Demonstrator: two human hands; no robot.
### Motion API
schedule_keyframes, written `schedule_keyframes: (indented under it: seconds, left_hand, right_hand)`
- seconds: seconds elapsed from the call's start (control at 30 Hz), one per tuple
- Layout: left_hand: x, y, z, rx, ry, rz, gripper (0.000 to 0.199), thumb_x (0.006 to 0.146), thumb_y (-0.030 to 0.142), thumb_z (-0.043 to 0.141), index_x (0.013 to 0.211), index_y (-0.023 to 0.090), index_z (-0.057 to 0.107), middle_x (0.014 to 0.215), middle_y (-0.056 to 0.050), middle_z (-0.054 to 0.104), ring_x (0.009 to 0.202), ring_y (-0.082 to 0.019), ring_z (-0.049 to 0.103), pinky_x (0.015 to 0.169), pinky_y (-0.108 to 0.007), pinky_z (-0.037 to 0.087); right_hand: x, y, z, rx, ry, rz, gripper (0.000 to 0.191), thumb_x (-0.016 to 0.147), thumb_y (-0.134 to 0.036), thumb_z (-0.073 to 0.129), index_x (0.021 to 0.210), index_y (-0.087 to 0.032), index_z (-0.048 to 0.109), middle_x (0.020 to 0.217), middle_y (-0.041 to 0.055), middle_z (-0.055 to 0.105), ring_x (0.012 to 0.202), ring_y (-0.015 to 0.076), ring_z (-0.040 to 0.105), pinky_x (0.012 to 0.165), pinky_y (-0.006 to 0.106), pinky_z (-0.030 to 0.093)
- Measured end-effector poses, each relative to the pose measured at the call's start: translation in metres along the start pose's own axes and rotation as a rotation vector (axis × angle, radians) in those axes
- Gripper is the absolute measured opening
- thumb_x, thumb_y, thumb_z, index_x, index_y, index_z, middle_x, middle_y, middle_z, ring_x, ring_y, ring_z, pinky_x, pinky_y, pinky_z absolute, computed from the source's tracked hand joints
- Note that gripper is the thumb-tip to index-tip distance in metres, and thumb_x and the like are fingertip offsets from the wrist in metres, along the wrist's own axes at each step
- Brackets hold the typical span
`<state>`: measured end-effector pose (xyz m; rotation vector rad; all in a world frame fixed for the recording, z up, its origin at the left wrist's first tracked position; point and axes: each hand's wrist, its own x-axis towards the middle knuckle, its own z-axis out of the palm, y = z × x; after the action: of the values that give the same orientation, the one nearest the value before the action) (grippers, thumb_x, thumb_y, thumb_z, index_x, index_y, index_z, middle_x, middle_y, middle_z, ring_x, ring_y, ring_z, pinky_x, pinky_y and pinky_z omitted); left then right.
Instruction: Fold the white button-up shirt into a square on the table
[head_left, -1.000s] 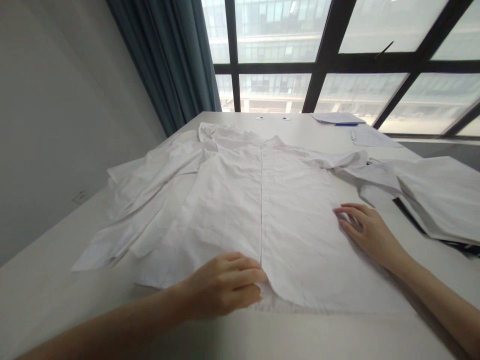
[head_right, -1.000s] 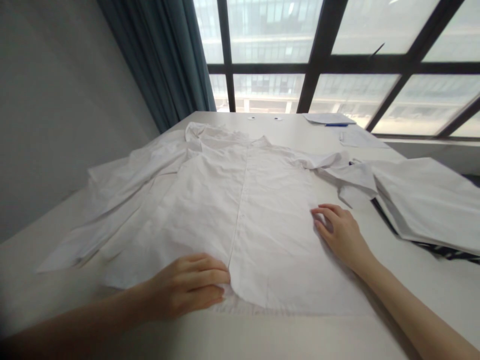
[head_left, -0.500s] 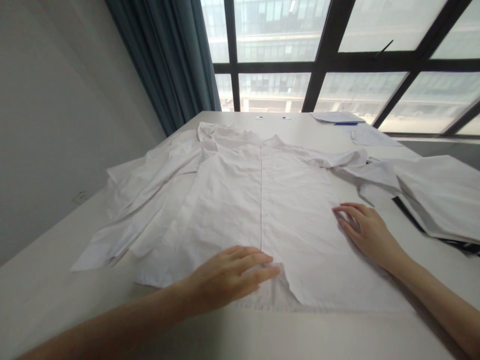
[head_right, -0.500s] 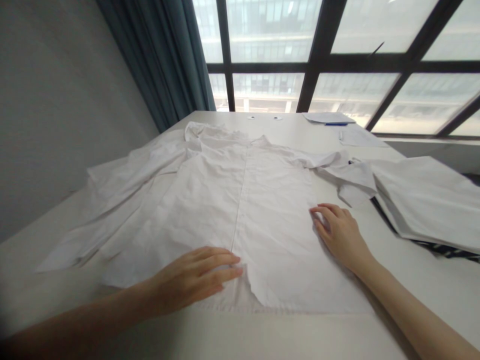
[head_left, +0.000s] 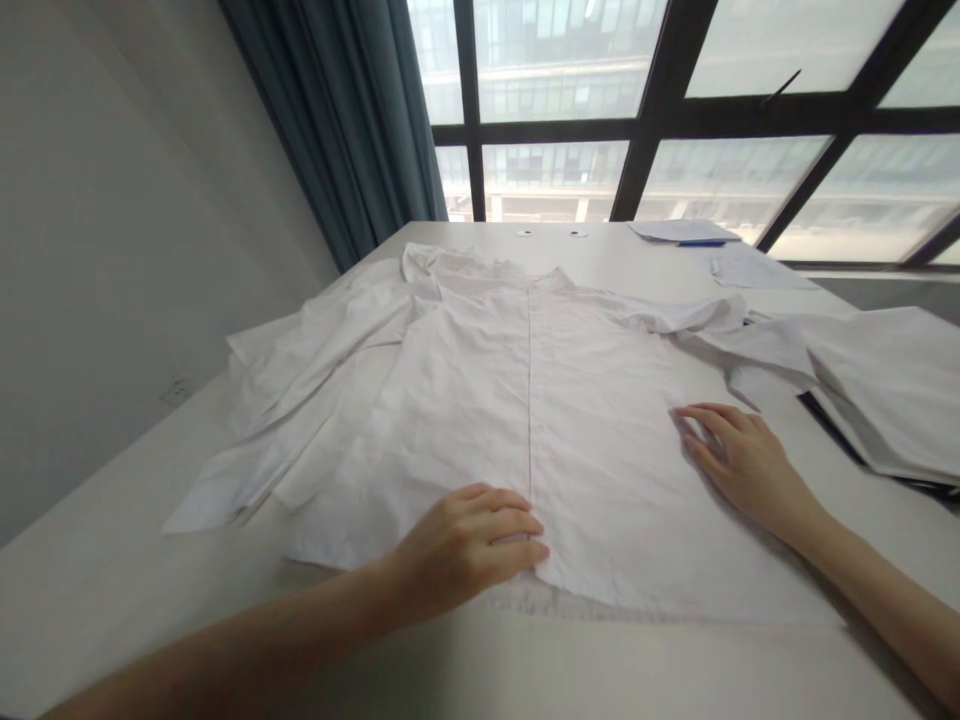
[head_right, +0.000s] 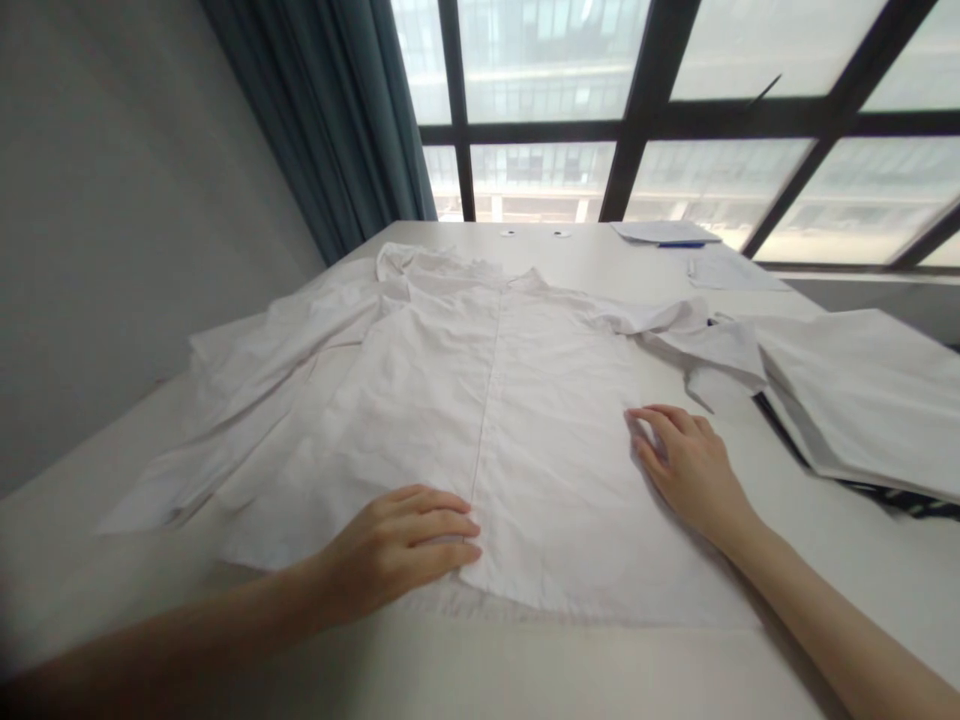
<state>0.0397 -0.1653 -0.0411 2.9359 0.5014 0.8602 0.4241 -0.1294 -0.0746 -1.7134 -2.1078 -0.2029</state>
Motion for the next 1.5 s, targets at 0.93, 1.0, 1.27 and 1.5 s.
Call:
schedule_keyframes:
  seconds: [0.93, 1.0, 1.27, 1.5]
  left_hand:
    - [0.001, -0.002, -0.004, -0.048, -0.283, -0.179, 0.052, 0.095, 0.039, 0.059, 0.141, 0.017, 0.048, 0.148, -0.013, 0.049, 0.140, -0.028, 0.042, 0.114, -0.045, 0.035]
    - [0.001, -0.001, -0.005, -0.068, -0.339, -0.218, 0.053, 0.095, 0.040, 0.057, 0.142, 0.019, 0.046, 0.152, -0.012, 0.044, 0.142, -0.029, 0.038, 0.116, -0.047, 0.032]
    - [0.003, 0.002, -0.005, -0.081, -0.376, -0.246, 0.061, 0.096, 0.039, 0.054, 0.148, 0.012, 0.038, 0.152, -0.015, 0.043, 0.144, -0.029, 0.034, 0.117, -0.049, 0.029]
    - [-0.001, 0.001, -0.004, -0.083, -0.362, -0.241, 0.059, 0.097, 0.040, 0.052, 0.148, 0.015, 0.037, 0.152, -0.014, 0.044, 0.145, -0.028, 0.033, 0.119, -0.047, 0.026]
  right_hand:
    - [0.000, -0.013, -0.006, -0.039, -0.006, -0.016, 0.042, 0.095, -0.038, 0.041, 0.129, -0.024, 0.059, 0.137, 0.0179, 0.056, 0.120, 0.0381, 0.056, 0.092, 0.056, 0.048]
    - [-0.001, -0.023, -0.008, -0.012, -0.019, -0.088, 0.043, 0.095, -0.039, 0.043, 0.132, -0.023, 0.057, 0.142, 0.0166, 0.053, 0.130, 0.0371, 0.049, 0.099, 0.056, 0.045]
    - [0.018, -0.094, -0.005, 0.139, -0.301, -0.415, 0.047, 0.100, -0.029, 0.038, 0.147, -0.026, 0.044, 0.155, 0.0077, 0.042, 0.144, 0.0249, 0.034, 0.114, 0.051, 0.032]
    - [0.087, -0.104, 0.030, 0.113, -0.357, -0.395, 0.052, 0.101, -0.033, 0.029, 0.150, -0.020, 0.041, 0.158, 0.0095, 0.036, 0.146, 0.0250, 0.030, 0.117, 0.050, 0.026]
